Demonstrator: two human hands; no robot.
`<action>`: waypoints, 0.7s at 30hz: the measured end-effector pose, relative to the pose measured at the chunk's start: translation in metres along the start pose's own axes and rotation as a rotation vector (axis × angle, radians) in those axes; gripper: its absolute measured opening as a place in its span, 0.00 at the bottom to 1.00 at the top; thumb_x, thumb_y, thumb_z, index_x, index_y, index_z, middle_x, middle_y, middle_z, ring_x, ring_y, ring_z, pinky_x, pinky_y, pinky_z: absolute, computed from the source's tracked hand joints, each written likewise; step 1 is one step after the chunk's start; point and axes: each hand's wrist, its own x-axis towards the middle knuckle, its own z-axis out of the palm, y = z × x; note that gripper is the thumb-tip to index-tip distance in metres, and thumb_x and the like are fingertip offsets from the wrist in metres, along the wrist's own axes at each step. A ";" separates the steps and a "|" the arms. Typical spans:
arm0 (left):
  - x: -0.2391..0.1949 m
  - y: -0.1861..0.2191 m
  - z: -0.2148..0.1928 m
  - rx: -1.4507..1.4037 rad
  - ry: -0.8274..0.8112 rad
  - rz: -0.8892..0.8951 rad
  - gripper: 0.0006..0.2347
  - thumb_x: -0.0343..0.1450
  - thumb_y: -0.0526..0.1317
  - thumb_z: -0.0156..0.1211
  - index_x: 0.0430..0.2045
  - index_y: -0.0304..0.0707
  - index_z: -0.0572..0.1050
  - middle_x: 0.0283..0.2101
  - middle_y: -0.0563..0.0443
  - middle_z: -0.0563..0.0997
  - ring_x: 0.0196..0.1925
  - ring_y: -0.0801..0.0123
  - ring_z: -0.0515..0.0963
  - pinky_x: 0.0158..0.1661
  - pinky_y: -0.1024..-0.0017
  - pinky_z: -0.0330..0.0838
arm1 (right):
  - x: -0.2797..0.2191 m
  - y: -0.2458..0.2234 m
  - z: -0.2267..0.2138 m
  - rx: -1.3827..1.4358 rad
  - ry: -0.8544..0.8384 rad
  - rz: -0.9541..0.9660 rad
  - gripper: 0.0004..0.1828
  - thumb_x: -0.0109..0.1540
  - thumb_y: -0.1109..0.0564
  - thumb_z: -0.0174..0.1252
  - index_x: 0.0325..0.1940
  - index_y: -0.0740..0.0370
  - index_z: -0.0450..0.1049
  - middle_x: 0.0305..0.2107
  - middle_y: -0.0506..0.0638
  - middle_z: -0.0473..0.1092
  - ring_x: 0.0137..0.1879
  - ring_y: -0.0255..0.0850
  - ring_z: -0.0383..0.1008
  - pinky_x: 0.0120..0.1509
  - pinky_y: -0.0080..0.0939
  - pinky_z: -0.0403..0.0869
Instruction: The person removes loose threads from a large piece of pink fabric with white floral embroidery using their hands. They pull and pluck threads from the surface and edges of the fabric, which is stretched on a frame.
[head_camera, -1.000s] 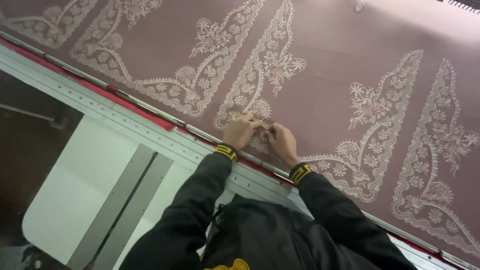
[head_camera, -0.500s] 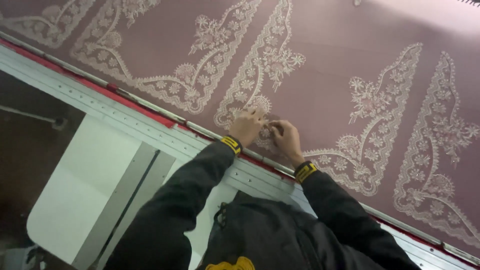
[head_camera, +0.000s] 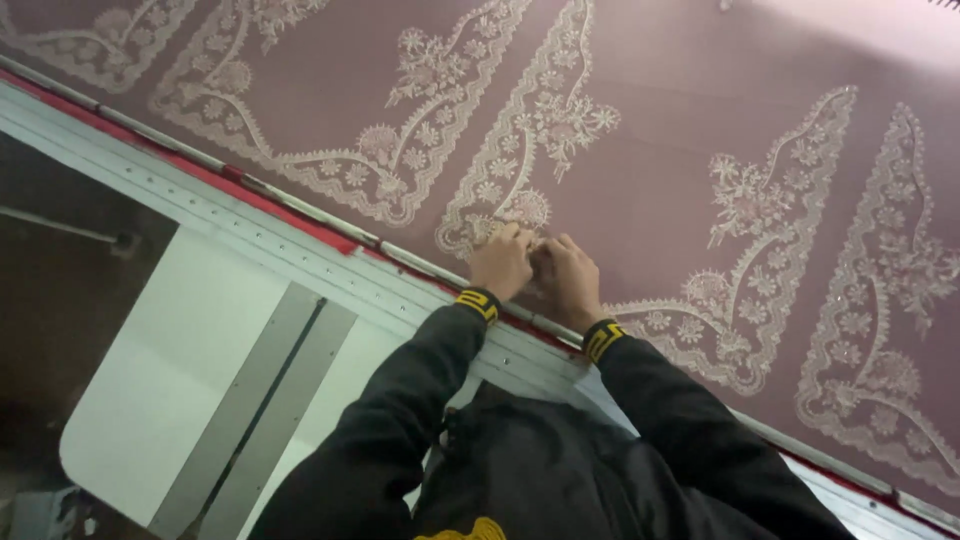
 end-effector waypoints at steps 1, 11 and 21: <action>0.005 0.000 0.002 0.001 0.005 0.001 0.10 0.68 0.34 0.50 0.40 0.45 0.77 0.44 0.52 0.74 0.51 0.57 0.80 0.47 0.60 0.78 | 0.008 0.005 0.006 -0.001 0.004 -0.003 0.08 0.63 0.51 0.56 0.45 0.47 0.74 0.37 0.48 0.69 0.42 0.57 0.78 0.47 0.58 0.80; -0.017 -0.011 0.032 -0.138 -0.092 -0.074 0.10 0.69 0.33 0.51 0.39 0.35 0.78 0.45 0.41 0.77 0.53 0.47 0.79 0.54 0.56 0.74 | -0.001 0.019 0.012 0.134 -0.344 0.089 0.12 0.60 0.52 0.58 0.47 0.47 0.80 0.43 0.48 0.77 0.55 0.56 0.77 0.55 0.62 0.78; 0.002 0.011 0.028 -0.521 0.172 -0.104 0.07 0.73 0.45 0.59 0.36 0.48 0.81 0.36 0.53 0.84 0.43 0.58 0.84 0.46 0.64 0.76 | 0.009 0.068 0.036 1.012 -0.076 0.270 0.08 0.68 0.57 0.57 0.44 0.65 0.76 0.29 0.55 0.73 0.30 0.40 0.72 0.31 0.44 0.75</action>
